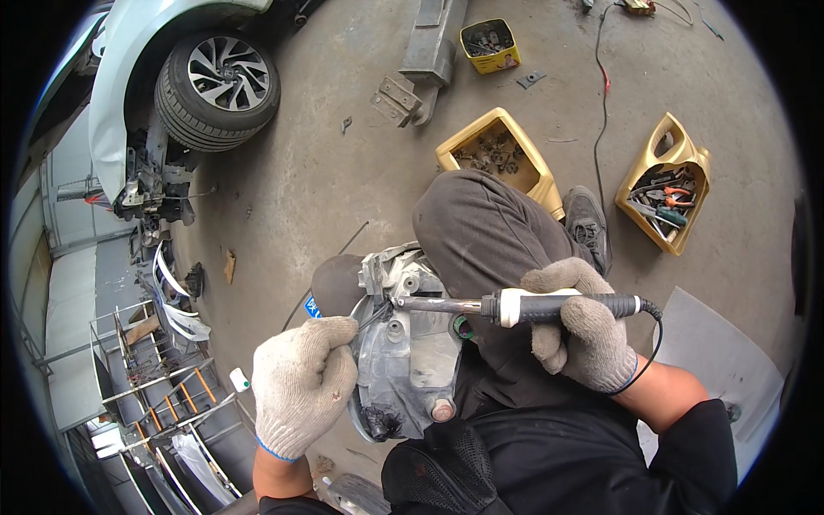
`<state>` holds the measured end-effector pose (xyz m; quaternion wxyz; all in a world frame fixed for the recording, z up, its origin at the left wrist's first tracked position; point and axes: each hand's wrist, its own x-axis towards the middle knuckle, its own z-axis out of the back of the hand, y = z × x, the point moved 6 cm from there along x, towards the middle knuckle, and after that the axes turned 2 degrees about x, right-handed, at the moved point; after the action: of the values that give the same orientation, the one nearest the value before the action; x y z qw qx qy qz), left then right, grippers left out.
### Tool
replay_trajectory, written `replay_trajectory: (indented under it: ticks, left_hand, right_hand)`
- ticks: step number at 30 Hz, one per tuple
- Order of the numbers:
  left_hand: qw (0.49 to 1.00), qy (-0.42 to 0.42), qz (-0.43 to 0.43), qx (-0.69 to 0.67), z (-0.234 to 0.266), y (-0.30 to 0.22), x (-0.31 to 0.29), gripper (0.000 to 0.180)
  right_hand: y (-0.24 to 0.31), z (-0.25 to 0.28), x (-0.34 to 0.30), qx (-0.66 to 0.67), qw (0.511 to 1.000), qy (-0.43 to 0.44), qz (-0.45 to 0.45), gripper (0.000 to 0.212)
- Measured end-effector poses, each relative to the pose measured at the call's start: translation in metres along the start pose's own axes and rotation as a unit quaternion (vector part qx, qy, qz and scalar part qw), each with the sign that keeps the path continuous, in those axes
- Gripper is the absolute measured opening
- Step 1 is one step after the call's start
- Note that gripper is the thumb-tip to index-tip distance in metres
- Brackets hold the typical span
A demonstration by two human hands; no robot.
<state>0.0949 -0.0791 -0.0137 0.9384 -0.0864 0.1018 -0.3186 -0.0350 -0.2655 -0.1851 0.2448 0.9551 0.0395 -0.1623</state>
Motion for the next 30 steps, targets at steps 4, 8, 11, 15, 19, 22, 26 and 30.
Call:
replay_trajectory:
  ticks: [4, 8, 11, 15, 19, 22, 26, 30]
  left_hand:
    - [1.0, 0.003, 0.006, -0.001, -0.0004, 0.0003, 0.0003, 0.021]
    - [1.0, 0.007, 0.012, 0.003, -0.0001, -0.0004, 0.0007, 0.02]
    - [1.0, 0.007, 0.008, 0.006, -0.0002, -0.0003, 0.0007, 0.02]
    - [1.0, 0.008, 0.001, 0.008, -0.0001, -0.0007, 0.0009, 0.02]
    - [1.0, 0.005, 0.0, 0.006, -0.0007, 0.0002, 0.0008, 0.02]
    - [1.0, 0.005, -0.002, 0.007, -0.0009, 0.0002, 0.0015, 0.02]
    - [1.0, 0.006, -0.003, 0.009, -0.0002, -0.0007, 0.0025, 0.02]
    - [1.0, 0.0, -0.01, 0.007, -0.0007, -0.0006, 0.0025, 0.02]
  right_hand:
    - [-0.0005, 0.0007, -0.0002, -0.002, 1.0, -0.002, -0.003, 0.049]
    - [0.0, 0.0004, -0.0001, -0.002, 1.0, 0.0, -0.006, 0.049]
    - [-0.0009, 0.0004, 0.0007, 0.004, 1.0, 0.007, 0.001, 0.049]
    - [-0.0001, -0.0002, -0.0001, 0.002, 1.0, 0.003, -0.002, 0.048]
    - [-0.0015, 0.0014, -0.0002, 0.002, 1.0, 0.003, -0.003, 0.048]
    - [-0.0012, 0.0008, -0.0002, 0.001, 1.0, 0.006, 0.003, 0.049]
    - [-0.0008, 0.0005, -0.0013, 0.001, 1.0, 0.006, 0.006, 0.049]
    - [0.0002, 0.0001, -0.0032, -0.025, 1.0, 0.013, 0.007, 0.048]
